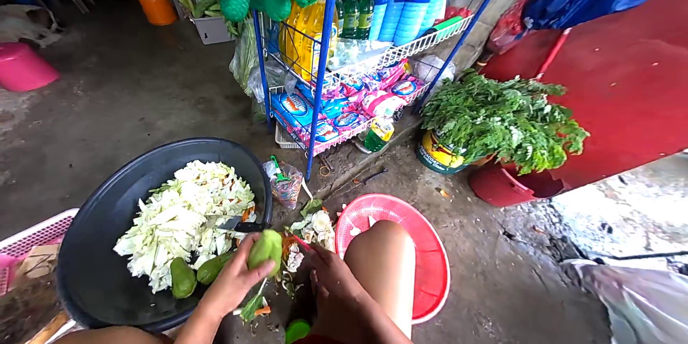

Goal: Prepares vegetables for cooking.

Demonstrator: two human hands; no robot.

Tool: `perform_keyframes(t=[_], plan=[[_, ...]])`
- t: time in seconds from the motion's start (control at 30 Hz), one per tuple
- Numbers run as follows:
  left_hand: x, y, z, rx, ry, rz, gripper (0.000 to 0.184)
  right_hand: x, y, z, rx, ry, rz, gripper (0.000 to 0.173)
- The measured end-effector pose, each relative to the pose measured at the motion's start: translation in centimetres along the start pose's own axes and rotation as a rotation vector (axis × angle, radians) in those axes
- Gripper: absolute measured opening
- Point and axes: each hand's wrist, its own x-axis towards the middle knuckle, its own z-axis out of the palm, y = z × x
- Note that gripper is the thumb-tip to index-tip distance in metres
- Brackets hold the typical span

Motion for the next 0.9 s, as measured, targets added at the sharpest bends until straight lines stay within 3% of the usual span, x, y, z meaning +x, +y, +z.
perform_keyframes(t=[0.07,0.1,0.13,0.2,0.27,0.33,0.5,0.63,0.73,0.77,0.83,0.87,0.9], plan=[[0.9,-0.2,0.2,-0.309,0.154,-0.106,0.069,0.2,0.5,0.5,0.158,-0.011,0.028,0.048],[1.3,-0.1,0.0,-0.457,0.206,-0.189,0.057,-0.1,0.2,0.6,0.259,-0.011,0.044,0.046],[1.7,0.1,-0.2,-0.569,0.262,-0.288,0.049,-0.6,-0.3,0.7,0.407,-0.011,0.069,0.044],[2.3,0.8,-0.4,-0.677,0.389,-0.437,0.05,-1.0,-1.3,0.8,0.864,-0.039,0.155,0.043],[2.4,0.8,-0.7,-0.781,0.458,-0.467,0.05,-0.7,-1.5,0.9,1.242,-0.111,0.221,0.048],[2.1,0.4,-1.0,-0.902,0.475,-0.451,0.054,-0.3,-1.5,1.0,1.364,-0.156,0.258,0.046],[1.4,0.5,-2.2,-0.979,0.526,-0.456,0.048,0.0,-2.7,1.7,1.002,-0.052,0.155,0.034],[0.8,-0.1,-2.2,-0.895,0.547,-0.487,0.046,0.5,-2.5,2.0,0.933,0.013,0.245,0.064],[0.3,-0.4,-1.4,-0.772,0.565,-0.515,0.043,0.5,-2.3,2.0,0.882,0.062,0.257,0.067],[0.1,-0.5,-1.0,-0.701,0.547,-0.488,0.042,0.6,-1.9,2.1,0.769,0.106,0.216,0.061],[-0.5,-0.6,-0.4,-0.495,0.387,-0.359,0.041,0.8,-1.6,1.9,0.27,0.157,0.118,0.038],[-0.6,-0.3,-0.1,-0.4,0.292,-0.308,0.044,0.6,-2.1,1.6,-0.037,0.137,0.144,0.04],[-0.7,0.0,0.2,-0.342,0.206,-0.277,0.047,0.3,-2.8,1.6,-0.29,0.105,0.197,0.053]])
